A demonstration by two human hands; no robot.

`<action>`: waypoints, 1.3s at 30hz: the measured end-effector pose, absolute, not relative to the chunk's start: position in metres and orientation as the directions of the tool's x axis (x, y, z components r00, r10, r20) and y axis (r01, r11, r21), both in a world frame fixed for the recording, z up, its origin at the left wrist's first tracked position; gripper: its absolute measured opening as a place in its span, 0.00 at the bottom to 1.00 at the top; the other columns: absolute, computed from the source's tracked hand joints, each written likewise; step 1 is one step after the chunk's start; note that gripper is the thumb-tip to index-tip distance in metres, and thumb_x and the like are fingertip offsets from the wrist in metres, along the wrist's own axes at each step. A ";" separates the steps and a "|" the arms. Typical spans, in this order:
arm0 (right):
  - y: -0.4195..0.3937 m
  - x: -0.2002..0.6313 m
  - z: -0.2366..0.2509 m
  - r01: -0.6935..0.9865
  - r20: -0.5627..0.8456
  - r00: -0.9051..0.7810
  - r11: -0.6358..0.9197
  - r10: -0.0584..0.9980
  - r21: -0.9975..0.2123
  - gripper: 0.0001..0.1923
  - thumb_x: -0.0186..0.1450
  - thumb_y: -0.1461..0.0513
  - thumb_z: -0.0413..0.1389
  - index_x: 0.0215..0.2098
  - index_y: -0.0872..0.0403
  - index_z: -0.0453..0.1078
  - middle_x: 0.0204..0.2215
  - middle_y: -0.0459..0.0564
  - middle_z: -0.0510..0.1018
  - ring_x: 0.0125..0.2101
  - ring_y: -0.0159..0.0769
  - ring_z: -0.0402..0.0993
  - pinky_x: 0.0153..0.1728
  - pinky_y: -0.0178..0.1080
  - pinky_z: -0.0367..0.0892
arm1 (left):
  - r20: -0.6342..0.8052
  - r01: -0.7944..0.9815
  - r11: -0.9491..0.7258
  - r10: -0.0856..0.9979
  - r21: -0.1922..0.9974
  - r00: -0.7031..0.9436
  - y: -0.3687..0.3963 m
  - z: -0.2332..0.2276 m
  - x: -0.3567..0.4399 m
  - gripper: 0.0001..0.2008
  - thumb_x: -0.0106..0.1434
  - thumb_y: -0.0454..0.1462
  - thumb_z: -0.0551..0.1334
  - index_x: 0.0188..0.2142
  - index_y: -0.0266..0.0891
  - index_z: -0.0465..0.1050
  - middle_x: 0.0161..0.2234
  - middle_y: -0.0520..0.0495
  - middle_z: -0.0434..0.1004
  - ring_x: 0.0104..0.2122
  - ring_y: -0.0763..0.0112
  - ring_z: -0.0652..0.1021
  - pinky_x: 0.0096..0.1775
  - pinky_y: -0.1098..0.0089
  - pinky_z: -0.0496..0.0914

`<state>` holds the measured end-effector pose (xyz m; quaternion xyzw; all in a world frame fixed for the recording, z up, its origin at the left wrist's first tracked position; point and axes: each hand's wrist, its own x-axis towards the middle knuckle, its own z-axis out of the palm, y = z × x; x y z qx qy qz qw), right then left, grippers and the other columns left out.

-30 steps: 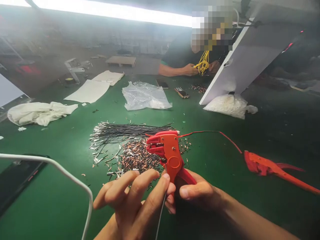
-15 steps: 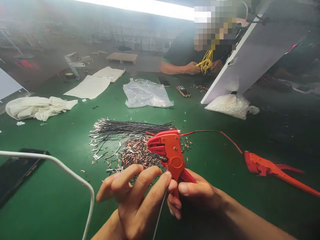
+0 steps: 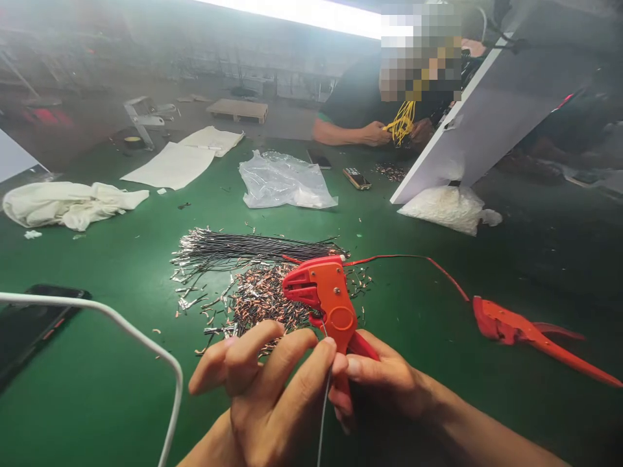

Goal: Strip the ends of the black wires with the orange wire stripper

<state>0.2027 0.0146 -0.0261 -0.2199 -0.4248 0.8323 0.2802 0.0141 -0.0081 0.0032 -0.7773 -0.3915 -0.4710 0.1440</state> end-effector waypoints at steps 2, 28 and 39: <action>0.016 0.203 -0.024 -0.272 -0.135 -0.738 -0.474 0.661 -0.838 0.19 0.65 0.50 0.56 0.28 0.59 0.67 0.17 0.45 0.70 0.15 0.27 0.66 0.17 0.29 0.65 | 0.846 0.748 -0.643 0.482 0.165 0.228 -0.008 0.005 0.017 0.09 0.64 0.31 0.58 0.39 0.39 0.78 0.29 0.48 0.82 0.40 0.60 0.73 0.43 0.59 0.59; 0.017 0.206 -0.013 -0.344 -0.065 -0.766 -0.492 0.640 -0.799 0.26 0.59 0.49 0.58 0.45 0.62 0.68 0.32 0.55 0.73 0.32 0.40 0.70 0.37 0.42 0.63 | -0.222 -0.538 -0.013 0.902 0.843 -0.371 0.041 0.022 0.011 0.19 0.39 0.49 0.77 0.25 0.40 0.79 0.25 0.53 0.75 0.32 0.72 0.70 0.39 0.70 0.61; 0.019 0.208 -0.014 -0.327 -0.042 -0.779 -0.463 0.626 -0.824 0.25 0.59 0.50 0.57 0.46 0.60 0.68 0.33 0.55 0.73 0.33 0.41 0.69 0.37 0.43 0.62 | -0.377 -0.672 0.113 0.889 0.732 -0.261 0.041 0.028 0.013 0.19 0.36 0.44 0.78 0.25 0.39 0.77 0.28 0.54 0.73 0.33 0.74 0.68 0.38 0.70 0.60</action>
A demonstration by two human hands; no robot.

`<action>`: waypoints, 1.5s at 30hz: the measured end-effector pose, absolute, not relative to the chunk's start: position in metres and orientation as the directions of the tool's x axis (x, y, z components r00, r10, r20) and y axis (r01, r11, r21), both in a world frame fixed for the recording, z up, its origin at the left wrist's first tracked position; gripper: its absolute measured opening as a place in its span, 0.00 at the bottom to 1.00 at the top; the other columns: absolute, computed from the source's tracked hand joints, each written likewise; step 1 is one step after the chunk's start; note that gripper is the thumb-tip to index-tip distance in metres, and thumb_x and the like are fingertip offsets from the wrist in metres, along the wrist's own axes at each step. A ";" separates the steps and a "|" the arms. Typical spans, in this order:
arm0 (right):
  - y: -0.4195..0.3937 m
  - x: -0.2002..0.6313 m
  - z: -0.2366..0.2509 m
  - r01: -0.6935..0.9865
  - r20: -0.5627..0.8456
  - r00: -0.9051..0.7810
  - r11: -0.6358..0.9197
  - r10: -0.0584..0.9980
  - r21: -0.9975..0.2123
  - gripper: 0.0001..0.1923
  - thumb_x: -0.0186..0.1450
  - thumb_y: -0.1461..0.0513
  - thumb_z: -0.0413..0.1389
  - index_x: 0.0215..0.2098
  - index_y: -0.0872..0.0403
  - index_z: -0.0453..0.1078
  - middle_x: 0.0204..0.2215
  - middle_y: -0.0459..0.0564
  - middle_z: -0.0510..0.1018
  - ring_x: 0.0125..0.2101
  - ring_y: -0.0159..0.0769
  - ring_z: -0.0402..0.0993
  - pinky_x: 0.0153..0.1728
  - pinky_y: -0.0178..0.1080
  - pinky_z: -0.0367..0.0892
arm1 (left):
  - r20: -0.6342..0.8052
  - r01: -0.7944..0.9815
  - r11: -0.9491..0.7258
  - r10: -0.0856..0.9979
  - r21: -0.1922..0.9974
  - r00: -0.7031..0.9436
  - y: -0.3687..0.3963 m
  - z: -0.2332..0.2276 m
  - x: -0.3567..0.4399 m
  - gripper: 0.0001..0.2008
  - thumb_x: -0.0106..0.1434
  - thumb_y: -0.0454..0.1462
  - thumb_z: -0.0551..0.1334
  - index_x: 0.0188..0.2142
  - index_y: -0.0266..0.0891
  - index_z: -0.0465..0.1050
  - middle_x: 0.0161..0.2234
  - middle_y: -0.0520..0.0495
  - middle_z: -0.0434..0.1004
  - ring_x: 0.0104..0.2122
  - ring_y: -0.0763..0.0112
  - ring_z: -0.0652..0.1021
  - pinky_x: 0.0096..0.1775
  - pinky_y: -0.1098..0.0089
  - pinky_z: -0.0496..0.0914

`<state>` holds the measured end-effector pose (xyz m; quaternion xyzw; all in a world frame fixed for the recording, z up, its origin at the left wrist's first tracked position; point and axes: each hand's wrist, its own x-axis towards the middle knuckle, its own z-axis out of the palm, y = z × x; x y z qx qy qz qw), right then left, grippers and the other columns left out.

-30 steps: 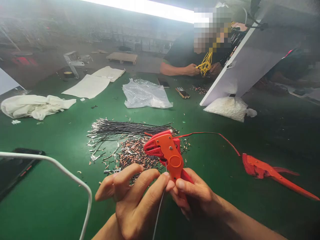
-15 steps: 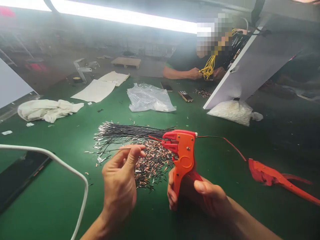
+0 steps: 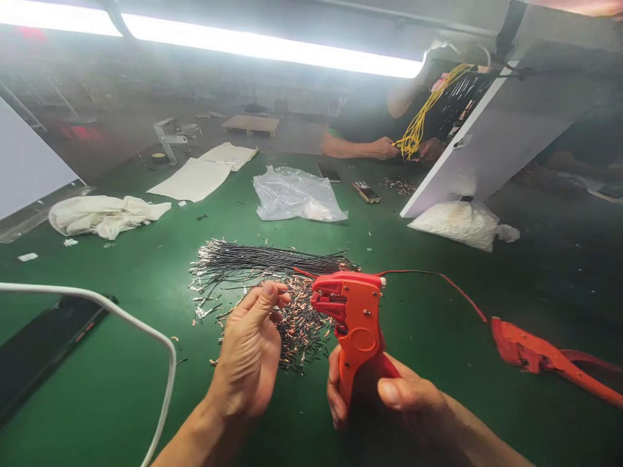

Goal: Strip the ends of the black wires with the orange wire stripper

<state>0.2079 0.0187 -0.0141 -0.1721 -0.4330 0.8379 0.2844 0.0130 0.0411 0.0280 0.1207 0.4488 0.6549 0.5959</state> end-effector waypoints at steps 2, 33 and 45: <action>0.018 0.208 -0.015 -0.326 -0.039 -0.780 -0.459 0.625 -0.826 0.25 0.59 0.50 0.58 0.46 0.61 0.68 0.33 0.56 0.73 0.33 0.41 0.69 0.37 0.42 0.62 | -0.364 -0.659 0.117 0.897 0.743 -0.251 0.041 0.027 0.013 0.20 0.35 0.44 0.79 0.25 0.39 0.77 0.28 0.54 0.73 0.33 0.73 0.68 0.39 0.70 0.60; 0.017 0.207 -0.014 -0.205 -0.072 -0.777 -0.360 0.625 -0.910 0.24 0.60 0.46 0.57 0.39 0.59 0.67 0.28 0.50 0.70 0.28 0.34 0.64 0.31 0.37 0.58 | -0.315 -0.610 0.161 0.937 0.776 -0.154 0.038 0.017 0.017 0.14 0.50 0.46 0.73 0.28 0.39 0.77 0.29 0.52 0.72 0.34 0.72 0.67 0.40 0.70 0.61; 0.011 0.205 -0.022 -0.274 -0.041 -0.783 -0.404 0.621 -0.873 0.19 0.63 0.50 0.57 0.35 0.58 0.65 0.21 0.45 0.67 0.21 0.29 0.63 0.25 0.33 0.62 | -0.311 -0.569 0.163 0.934 0.806 -0.173 0.036 0.015 0.019 0.17 0.49 0.48 0.73 0.27 0.37 0.75 0.30 0.52 0.72 0.35 0.72 0.68 0.41 0.71 0.62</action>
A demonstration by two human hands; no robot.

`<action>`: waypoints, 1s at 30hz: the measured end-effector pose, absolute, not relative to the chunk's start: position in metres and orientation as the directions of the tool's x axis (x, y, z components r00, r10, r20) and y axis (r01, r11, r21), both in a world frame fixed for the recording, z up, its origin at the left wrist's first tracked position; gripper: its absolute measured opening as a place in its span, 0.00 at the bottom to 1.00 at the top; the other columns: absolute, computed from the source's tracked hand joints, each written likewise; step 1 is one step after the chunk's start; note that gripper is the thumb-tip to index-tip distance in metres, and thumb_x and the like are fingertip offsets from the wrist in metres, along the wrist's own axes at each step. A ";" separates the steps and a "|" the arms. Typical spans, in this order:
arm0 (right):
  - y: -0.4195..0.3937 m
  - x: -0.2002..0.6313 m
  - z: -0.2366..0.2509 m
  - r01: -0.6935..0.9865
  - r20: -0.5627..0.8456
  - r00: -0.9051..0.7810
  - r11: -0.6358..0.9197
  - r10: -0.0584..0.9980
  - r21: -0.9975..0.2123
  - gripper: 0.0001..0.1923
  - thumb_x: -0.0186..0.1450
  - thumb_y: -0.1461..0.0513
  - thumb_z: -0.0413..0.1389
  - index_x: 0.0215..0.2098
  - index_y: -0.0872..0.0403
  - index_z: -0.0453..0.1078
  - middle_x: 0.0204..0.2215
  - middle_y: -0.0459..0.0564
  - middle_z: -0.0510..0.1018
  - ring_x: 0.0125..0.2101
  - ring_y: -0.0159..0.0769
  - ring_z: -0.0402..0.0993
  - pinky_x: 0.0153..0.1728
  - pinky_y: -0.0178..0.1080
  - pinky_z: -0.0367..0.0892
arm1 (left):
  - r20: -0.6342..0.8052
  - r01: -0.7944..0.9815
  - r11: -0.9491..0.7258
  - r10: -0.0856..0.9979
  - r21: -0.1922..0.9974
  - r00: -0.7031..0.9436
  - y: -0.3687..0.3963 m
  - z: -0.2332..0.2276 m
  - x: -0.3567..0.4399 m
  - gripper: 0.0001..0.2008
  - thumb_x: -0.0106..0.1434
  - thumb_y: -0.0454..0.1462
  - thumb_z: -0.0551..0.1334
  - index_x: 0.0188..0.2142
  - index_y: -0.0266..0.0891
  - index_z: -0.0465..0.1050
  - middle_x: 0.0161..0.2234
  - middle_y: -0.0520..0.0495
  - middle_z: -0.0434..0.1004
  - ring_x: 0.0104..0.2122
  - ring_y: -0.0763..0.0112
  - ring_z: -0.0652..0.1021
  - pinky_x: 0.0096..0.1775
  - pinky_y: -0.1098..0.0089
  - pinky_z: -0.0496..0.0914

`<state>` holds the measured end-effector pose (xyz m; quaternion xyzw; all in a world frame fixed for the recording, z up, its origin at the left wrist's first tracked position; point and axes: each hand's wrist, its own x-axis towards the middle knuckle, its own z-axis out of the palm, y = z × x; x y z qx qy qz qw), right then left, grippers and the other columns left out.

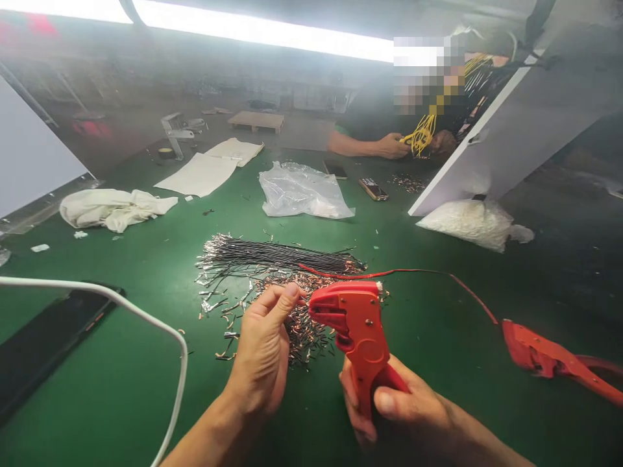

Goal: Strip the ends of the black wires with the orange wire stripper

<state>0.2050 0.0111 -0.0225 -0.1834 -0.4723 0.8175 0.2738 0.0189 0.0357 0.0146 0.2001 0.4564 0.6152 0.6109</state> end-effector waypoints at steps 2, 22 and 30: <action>0.010 0.206 -0.024 -0.282 -0.058 -0.771 -0.422 0.634 -0.862 0.18 0.63 0.50 0.57 0.34 0.58 0.65 0.20 0.45 0.67 0.20 0.28 0.62 0.23 0.32 0.63 | -0.302 -0.570 0.160 0.939 0.806 -0.163 0.035 0.014 0.019 0.16 0.50 0.47 0.72 0.27 0.38 0.74 0.30 0.52 0.72 0.36 0.72 0.68 0.41 0.71 0.61; 0.017 0.215 -0.013 -0.282 -0.099 -0.769 -0.474 0.632 -0.834 0.26 0.60 0.49 0.58 0.48 0.60 0.67 0.31 0.54 0.74 0.31 0.37 0.71 0.36 0.41 0.66 | -0.234 -0.519 0.026 0.911 0.854 -0.340 0.045 0.016 0.012 0.15 0.45 0.45 0.75 0.23 0.38 0.75 0.24 0.55 0.71 0.31 0.75 0.67 0.38 0.73 0.60; 0.028 0.226 -0.003 -0.266 -0.041 -0.513 -0.204 0.858 -0.942 0.19 0.62 0.54 0.60 0.48 0.52 0.70 0.39 0.51 0.73 0.37 0.37 0.70 0.39 0.39 0.65 | -0.011 -0.204 -0.096 0.885 0.974 -0.465 0.038 0.011 0.011 0.12 0.59 0.44 0.66 0.25 0.40 0.71 0.24 0.56 0.69 0.29 0.76 0.68 0.36 0.73 0.61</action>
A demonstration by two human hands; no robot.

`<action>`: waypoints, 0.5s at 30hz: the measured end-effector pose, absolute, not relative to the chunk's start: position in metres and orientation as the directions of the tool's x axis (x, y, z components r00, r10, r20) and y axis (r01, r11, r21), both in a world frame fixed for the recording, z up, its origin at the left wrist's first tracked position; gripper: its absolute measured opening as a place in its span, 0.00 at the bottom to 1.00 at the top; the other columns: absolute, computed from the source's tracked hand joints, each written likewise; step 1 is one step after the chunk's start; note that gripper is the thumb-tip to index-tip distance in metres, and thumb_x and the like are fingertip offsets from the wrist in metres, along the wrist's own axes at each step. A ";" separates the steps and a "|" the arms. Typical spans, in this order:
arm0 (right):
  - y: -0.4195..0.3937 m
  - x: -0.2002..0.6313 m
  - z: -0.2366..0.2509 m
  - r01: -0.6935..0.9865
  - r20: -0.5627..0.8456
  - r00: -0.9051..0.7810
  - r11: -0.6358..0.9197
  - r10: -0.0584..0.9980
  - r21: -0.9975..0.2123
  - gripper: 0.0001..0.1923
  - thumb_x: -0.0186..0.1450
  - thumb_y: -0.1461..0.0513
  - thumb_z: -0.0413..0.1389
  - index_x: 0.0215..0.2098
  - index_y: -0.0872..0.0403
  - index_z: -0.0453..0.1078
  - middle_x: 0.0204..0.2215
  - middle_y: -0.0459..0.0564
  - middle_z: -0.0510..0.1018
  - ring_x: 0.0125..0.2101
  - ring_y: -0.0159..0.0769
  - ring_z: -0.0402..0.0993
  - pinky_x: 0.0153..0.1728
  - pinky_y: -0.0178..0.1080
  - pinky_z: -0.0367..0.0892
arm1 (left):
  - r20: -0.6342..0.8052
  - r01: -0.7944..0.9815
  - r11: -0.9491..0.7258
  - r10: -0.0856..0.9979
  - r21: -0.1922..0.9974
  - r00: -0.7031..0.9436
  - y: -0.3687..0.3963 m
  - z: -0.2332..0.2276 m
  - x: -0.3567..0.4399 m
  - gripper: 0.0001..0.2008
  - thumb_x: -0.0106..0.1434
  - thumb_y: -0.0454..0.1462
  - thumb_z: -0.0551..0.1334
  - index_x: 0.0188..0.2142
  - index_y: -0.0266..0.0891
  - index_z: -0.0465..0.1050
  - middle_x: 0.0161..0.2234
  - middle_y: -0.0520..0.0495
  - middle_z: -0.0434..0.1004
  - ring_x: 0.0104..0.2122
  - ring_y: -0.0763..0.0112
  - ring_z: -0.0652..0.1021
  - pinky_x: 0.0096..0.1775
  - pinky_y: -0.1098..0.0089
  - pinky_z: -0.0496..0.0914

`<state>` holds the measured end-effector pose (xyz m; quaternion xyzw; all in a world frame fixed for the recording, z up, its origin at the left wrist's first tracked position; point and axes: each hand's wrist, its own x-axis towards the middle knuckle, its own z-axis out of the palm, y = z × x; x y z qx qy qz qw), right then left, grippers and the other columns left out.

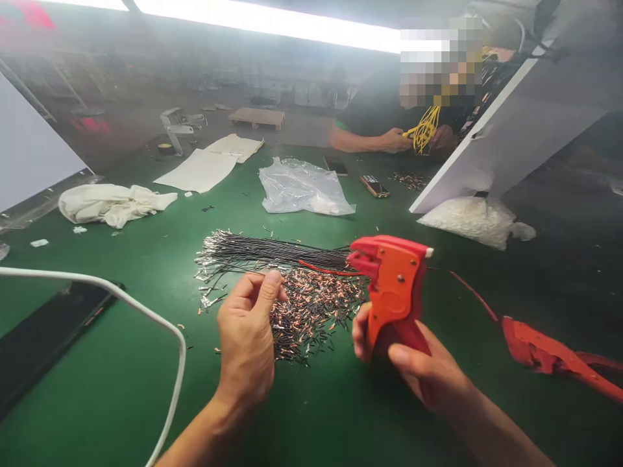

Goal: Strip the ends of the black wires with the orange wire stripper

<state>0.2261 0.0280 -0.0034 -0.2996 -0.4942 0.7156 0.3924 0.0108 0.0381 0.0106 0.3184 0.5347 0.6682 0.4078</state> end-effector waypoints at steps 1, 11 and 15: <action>0.029 0.226 -0.004 -0.261 -0.018 -0.430 -0.143 0.902 -0.955 0.16 0.63 0.57 0.60 0.48 0.51 0.69 0.40 0.50 0.73 0.38 0.37 0.70 0.40 0.39 0.65 | 0.004 -0.149 -0.075 0.904 0.986 -0.428 0.036 0.009 0.014 0.13 0.60 0.44 0.65 0.25 0.40 0.71 0.24 0.55 0.69 0.28 0.76 0.68 0.35 0.73 0.61; 0.026 0.209 -0.006 -0.272 -0.031 -0.376 -0.142 0.926 -0.952 0.12 0.64 0.61 0.56 0.46 0.52 0.64 0.35 0.48 0.72 0.35 0.37 0.72 0.38 0.42 0.68 | 0.129 0.226 -0.076 0.965 0.971 -0.230 0.014 0.000 0.042 0.12 0.61 0.44 0.63 0.25 0.42 0.72 0.24 0.51 0.72 0.29 0.68 0.72 0.33 0.68 0.62; 0.025 0.202 -0.003 -0.093 0.005 -0.317 -0.026 0.948 -0.995 0.10 0.63 0.61 0.56 0.42 0.53 0.64 0.33 0.47 0.70 0.34 0.36 0.69 0.39 0.41 0.66 | 0.139 0.168 -0.110 0.976 0.980 -0.169 0.011 0.002 0.046 0.10 0.63 0.42 0.63 0.26 0.42 0.74 0.24 0.51 0.73 0.28 0.69 0.73 0.32 0.68 0.63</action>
